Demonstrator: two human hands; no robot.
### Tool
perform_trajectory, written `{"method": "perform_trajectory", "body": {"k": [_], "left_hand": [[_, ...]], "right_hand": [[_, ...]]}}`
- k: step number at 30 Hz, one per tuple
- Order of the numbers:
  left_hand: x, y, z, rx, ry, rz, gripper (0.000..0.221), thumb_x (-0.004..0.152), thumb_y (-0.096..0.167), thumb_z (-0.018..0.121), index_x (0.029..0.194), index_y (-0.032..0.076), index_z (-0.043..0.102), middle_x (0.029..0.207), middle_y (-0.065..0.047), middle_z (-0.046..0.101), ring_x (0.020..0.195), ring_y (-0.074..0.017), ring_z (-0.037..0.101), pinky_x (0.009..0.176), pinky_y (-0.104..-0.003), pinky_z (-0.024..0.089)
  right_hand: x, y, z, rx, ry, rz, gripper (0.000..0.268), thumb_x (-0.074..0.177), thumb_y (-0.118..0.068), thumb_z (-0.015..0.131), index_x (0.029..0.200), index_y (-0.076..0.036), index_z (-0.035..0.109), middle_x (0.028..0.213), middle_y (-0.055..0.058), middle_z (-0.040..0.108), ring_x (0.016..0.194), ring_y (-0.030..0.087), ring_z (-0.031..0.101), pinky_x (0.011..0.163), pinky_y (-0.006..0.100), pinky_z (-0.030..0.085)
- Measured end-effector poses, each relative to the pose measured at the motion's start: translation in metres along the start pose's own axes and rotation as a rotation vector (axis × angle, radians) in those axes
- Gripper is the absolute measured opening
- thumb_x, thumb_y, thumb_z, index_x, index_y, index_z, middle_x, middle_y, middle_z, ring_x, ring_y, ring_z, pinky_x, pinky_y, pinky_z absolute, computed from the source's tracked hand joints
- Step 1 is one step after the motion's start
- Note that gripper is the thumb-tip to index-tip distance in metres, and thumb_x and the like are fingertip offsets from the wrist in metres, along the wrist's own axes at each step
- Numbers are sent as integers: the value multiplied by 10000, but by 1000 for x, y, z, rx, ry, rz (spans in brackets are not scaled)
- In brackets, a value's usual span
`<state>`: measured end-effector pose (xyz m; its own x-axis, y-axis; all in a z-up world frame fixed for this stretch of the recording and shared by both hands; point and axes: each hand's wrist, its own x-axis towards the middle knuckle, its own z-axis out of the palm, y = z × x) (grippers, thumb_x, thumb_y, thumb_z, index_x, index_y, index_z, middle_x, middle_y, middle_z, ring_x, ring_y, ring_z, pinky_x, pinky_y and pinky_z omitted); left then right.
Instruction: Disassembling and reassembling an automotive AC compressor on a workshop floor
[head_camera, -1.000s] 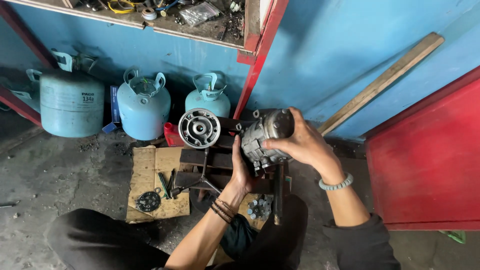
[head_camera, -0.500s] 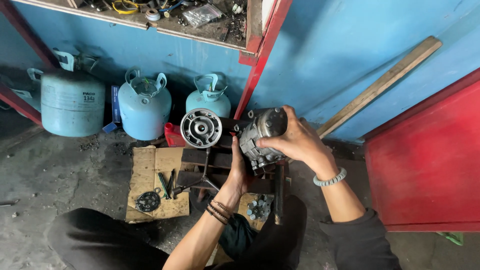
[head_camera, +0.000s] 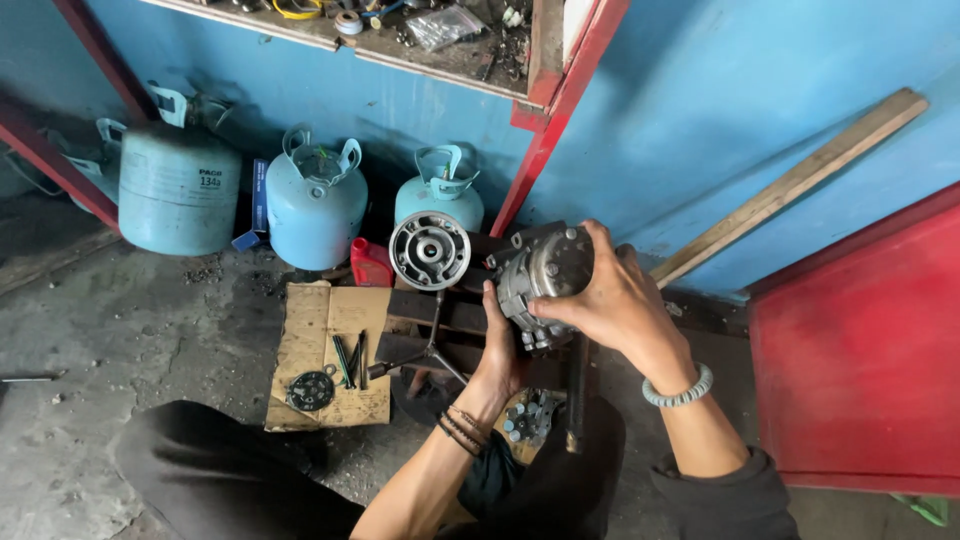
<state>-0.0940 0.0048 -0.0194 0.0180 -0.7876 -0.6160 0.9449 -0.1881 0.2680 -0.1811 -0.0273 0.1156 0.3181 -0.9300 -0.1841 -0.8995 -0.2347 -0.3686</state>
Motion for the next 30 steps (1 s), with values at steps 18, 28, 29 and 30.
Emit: {"method": "perform_trajectory", "body": {"k": [18, 28, 29, 30], "left_hand": [[-8, 5, -10, -49, 61, 66, 1155, 840, 839, 502, 1608, 15, 248, 1609, -288, 334, 1458, -474, 389, 1169, -606, 353], [24, -11, -43, 160, 145, 85, 863, 1016, 591, 507, 1569, -42, 308, 1559, -301, 379, 1446, -442, 416, 1143, -569, 398], [11, -6, -35, 254, 136, 95, 828, 1023, 557, 503, 1569, -33, 306, 1584, -304, 341, 1476, -451, 347, 1186, -585, 317], [-3, 0, -28, 349, 126, 106, 794, 1031, 524, 499, 1570, -25, 304, 1609, -307, 303, 1506, -461, 279, 1230, -600, 236]], "right_hand": [[23, 2, 18, 6, -77, -3, 1168, 616, -616, 880, 1533, -134, 341, 1326, 398, 513, 1299, 543, 519, 1095, 602, 408], [23, 13, 22, 31, -92, 86, 1099, 673, -597, 823, 1531, -108, 339, 1333, 397, 535, 1302, 511, 541, 1093, 584, 419], [24, 11, 20, 44, -90, 86, 1093, 679, -586, 839, 1523, -91, 351, 1322, 405, 541, 1299, 516, 542, 1094, 587, 418], [25, 9, 18, 57, -88, 86, 1088, 685, -575, 855, 1516, -73, 363, 1312, 413, 546, 1297, 521, 542, 1095, 590, 417]]}}
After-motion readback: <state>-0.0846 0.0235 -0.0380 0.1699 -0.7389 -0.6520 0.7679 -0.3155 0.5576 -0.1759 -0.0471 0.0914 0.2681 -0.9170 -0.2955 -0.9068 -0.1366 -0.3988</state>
